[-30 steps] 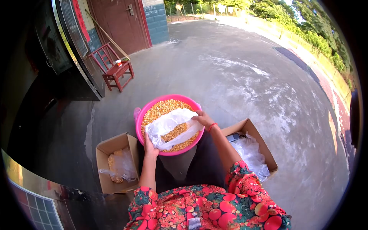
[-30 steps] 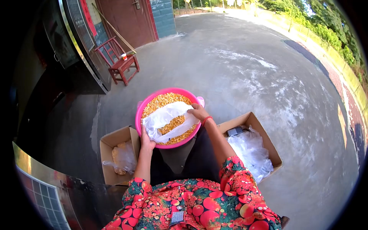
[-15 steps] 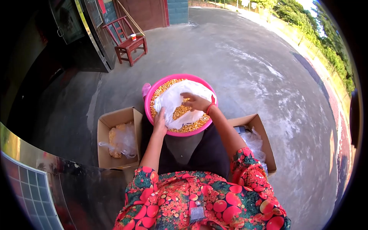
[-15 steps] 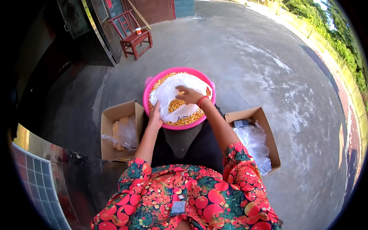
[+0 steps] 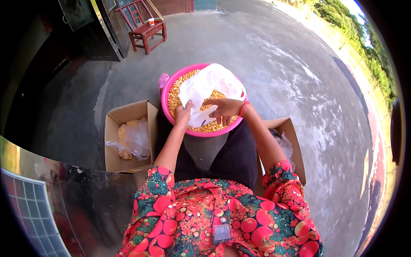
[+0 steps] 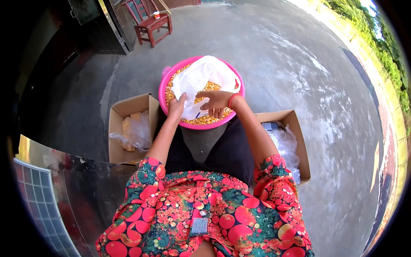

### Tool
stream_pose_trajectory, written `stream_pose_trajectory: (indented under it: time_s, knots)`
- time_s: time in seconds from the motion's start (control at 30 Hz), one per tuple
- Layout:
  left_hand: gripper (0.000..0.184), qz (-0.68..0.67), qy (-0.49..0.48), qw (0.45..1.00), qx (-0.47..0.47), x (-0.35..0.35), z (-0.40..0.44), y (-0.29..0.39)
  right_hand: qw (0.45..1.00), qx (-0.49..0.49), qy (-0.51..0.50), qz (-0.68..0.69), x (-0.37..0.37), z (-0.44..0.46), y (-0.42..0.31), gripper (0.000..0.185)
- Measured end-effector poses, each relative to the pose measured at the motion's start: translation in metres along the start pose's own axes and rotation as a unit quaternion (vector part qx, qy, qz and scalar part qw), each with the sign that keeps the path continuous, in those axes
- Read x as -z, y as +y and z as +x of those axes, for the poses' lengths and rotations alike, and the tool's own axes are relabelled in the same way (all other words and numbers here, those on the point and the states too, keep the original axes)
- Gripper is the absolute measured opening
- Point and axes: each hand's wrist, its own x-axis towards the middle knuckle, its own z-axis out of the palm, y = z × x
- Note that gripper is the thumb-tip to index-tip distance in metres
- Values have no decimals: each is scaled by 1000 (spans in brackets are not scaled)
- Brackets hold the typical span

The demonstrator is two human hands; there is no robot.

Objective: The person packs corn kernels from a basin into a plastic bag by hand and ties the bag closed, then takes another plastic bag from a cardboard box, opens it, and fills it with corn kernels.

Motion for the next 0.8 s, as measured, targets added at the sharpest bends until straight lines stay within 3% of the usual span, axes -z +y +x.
stream_pose_trajectory:
  time_s: [0.1, 0.17, 0.37, 0.43, 0.5, 0.7, 0.77, 0.8]
  knots:
    - [45, -191, 22, 980, 54, -4, 16, 2, 991, -83, 16, -107, 0, 31, 48, 56]
    - [49, -284, 13, 953, 103, -3, 31, 7, 928, 86, 209, -296, 0, 53, 79, 50]
    - [50, -355, 2, 931, 81, -11, 83, 40, 919, 110, 365, -100, 14, 93, 88, 33]
    - [49, -366, -3, 931, 22, -14, 88, 69, 896, 117, 428, 10, 22, 90, 71, 27]
    - [47, -369, 9, 929, 9, -15, 95, 96, 854, 187, 483, 50, 33, 99, 65, 21]
    - [52, -374, -22, 925, -57, -12, 105, 129, 818, 233, 527, -1, 42, 74, 35, 27]
    - [55, -318, -59, 945, -35, -5, 97, 111, 879, 204, 425, -68, 41, 80, 65, 28]
    - [56, -321, -78, 944, -12, -1, 92, 97, 930, 143, 327, -87, 38, 72, 62, 30]
